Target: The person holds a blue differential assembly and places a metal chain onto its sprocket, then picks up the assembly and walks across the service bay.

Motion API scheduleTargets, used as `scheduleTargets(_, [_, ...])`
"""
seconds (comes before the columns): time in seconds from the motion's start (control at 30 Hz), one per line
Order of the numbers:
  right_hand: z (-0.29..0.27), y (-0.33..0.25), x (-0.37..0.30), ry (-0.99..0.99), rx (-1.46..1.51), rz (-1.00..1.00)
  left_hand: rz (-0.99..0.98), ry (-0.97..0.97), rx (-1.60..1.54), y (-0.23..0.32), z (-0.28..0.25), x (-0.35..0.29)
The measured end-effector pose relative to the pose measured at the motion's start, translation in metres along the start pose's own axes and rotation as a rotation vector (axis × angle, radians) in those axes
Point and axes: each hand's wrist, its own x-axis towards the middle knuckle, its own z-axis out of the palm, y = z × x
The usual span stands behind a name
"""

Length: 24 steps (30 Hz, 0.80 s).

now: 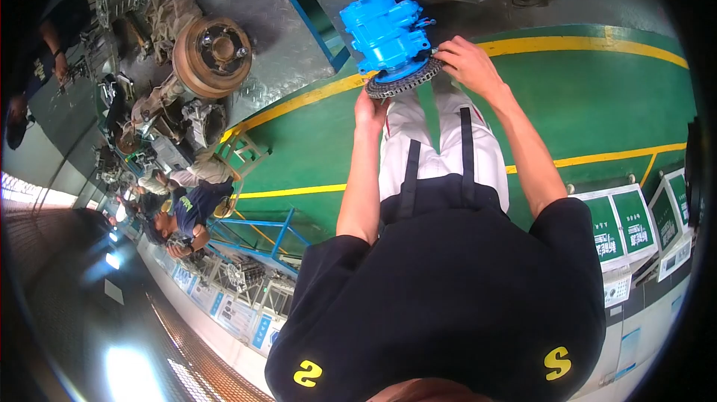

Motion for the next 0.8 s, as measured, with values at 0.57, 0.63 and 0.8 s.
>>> scheduleTargets(0.57, [-0.035, -0.069, 0.018, -0.082, -0.122, -0.001, 1.147, 0.117, 1.374, 0.035, 0.006, -0.065])
scheduleTargets(0.63, [-0.036, -0.089, 0.024, -0.117, -0.187, -0.067, 1.316, 0.063, 1.442, 0.041, 0.012, -0.076])
scheduleTargets(0.8, [-0.012, -0.103, 0.02, -0.135, -0.405, -0.157, 1.312, 0.051, 1.59, 0.04, 0.037, -0.099])
